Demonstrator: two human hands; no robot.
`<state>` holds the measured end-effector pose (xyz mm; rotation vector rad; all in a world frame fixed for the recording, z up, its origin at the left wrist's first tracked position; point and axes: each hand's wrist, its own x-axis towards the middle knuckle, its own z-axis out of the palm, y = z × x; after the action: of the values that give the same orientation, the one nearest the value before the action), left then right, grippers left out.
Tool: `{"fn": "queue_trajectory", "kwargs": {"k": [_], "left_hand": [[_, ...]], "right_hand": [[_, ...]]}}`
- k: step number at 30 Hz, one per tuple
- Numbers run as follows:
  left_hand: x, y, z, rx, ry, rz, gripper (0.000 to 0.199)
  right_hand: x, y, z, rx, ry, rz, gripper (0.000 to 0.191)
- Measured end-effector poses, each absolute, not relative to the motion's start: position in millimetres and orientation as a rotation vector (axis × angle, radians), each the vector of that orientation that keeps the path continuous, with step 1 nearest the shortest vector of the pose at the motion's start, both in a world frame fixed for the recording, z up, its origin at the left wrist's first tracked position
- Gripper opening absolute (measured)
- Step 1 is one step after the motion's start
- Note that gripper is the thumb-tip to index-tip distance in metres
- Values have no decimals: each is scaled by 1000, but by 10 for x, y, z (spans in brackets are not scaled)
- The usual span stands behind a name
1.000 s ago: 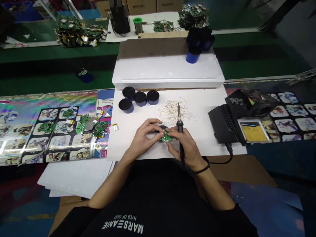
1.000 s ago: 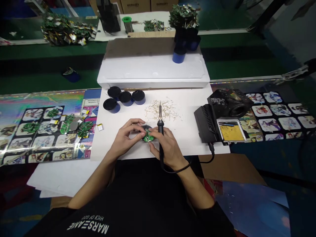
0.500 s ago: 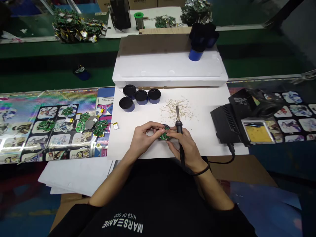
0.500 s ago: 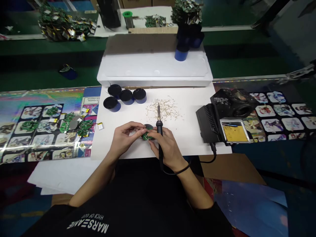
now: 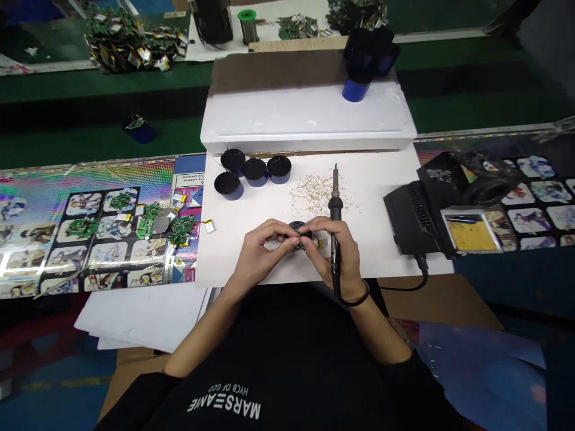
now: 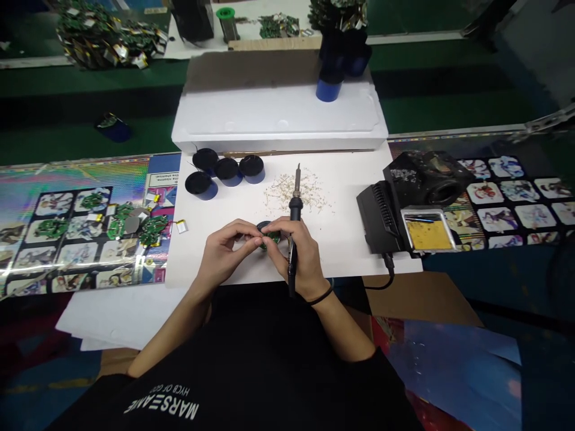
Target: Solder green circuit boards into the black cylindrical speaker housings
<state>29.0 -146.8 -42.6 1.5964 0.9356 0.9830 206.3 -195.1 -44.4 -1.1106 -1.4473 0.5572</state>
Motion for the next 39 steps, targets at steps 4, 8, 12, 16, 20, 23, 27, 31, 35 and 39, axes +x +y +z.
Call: {"fn": "queue_trajectory", "kwargs": {"k": [4,8,12,16,20,23,27,31,35,39], "left_hand": [[279,-1478,-413,1611,923,972,12],[273,-1486,-440,1561,917,973,12],[274,-1492,-476,1490,907,948,16],[254,-1474,-480,1521,877,977,14],[232,-1427,-472,1792,913,1048,7],[228,-1402,-516,1999,891,1010,6],[225,-1399,-613,2071,894,891,4],[217,-1399,-641,2049,892,855,4],[220,-1398,-614,2020,857,897,6],[231,-1405,-609,2022,882,885,7]], "right_hand": [[2023,-1946,-444,-1118,-1412,576,27],[2007,-1965,-435,-1143,-1384,563,28],[2000,-1967,-460,-1169,-1412,520,28],[2021,-1979,-504,-1187,-1484,505,30],[2112,-2057,-470,-1210,-1484,530,29],[2241,-2141,-392,-1242,-1386,608,18],[2458,-2182,-272,-1168,-1212,765,24],[2650,-2124,-221,-1162,-1080,822,40],[2751,-2096,-260,-1213,-1160,814,30],[2766,-2151,-281,-1336,-1228,522,12]]}}
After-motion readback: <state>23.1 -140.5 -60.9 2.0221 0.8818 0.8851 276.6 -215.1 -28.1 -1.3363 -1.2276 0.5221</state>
